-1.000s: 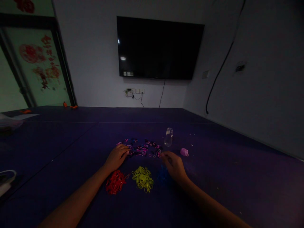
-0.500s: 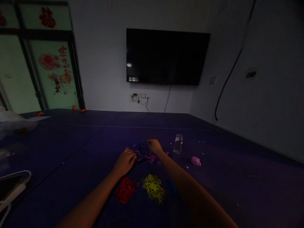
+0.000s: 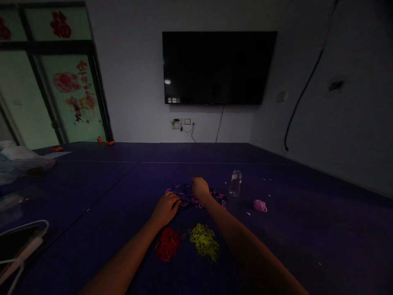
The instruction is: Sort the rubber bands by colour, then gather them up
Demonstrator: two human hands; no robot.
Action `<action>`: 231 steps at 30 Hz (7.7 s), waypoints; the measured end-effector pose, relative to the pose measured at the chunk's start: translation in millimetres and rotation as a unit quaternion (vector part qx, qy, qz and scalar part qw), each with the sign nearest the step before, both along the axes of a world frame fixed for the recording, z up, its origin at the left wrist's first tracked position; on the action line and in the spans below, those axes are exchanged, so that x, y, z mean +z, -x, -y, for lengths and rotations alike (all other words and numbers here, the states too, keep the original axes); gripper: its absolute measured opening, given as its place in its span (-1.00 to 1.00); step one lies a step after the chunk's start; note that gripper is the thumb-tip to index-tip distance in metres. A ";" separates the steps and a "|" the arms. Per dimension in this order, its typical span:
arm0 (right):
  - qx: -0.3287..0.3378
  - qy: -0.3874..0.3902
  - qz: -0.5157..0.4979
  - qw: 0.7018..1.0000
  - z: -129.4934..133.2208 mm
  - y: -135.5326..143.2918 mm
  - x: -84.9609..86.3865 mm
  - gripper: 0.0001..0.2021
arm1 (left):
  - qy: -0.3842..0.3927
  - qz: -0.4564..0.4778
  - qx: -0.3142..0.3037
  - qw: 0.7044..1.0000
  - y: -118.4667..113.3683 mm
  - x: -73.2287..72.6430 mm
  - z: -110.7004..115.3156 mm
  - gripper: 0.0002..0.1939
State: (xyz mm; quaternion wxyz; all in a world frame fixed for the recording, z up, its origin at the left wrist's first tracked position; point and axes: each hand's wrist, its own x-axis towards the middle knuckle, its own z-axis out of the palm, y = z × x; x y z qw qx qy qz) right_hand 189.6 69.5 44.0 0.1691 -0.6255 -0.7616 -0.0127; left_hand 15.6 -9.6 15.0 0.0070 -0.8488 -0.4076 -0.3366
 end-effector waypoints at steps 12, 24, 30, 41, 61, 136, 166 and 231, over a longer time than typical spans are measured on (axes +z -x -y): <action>-0.006 -0.027 -0.278 0.960 11.4 -81.6 -14.6 -0.83 | -0.006 -0.001 -0.006 1.000 0.5 0.1 0.3 -0.79; 0.111 -0.058 -0.190 0.974 10.5 -63.0 -29.2 -0.88 | -0.004 0.005 -0.001 1.000 -1.3 3.6 6.4 -0.78; 0.154 -0.069 -0.182 0.969 13.4 -57.4 -35.3 -0.90 | -0.004 0.004 -0.001 1.000 -1.8 4.8 7.2 -0.79; 0.226 -0.089 -0.156 0.957 12.8 -55.4 -41.1 -0.82 | 0.004 -0.008 0.011 1.000 -1.7 3.7 6.7 -0.78; 0.149 -0.060 -0.148 0.976 17.5 -54.4 -35.9 -0.73 | 0.008 0.002 0.006 1.000 -1.5 2.1 5.8 -0.78; 0.078 0.180 -0.776 0.600 25.5 -51.7 -14.7 -0.78 | 0.025 -0.001 -0.001 1.000 0.0 1.9 4.5 -0.79; 0.139 -0.094 -0.217 0.962 141.2 -107.6 -28.2 -0.50 | 0.027 -0.004 -0.001 1.000 -1.6 5.4 8.2 -0.80; 0.153 0.063 -0.257 0.952 172.2 -178.2 -23.5 -0.86 | 0.009 -0.006 -0.009 1.000 2.6 1.8 2.9 -0.80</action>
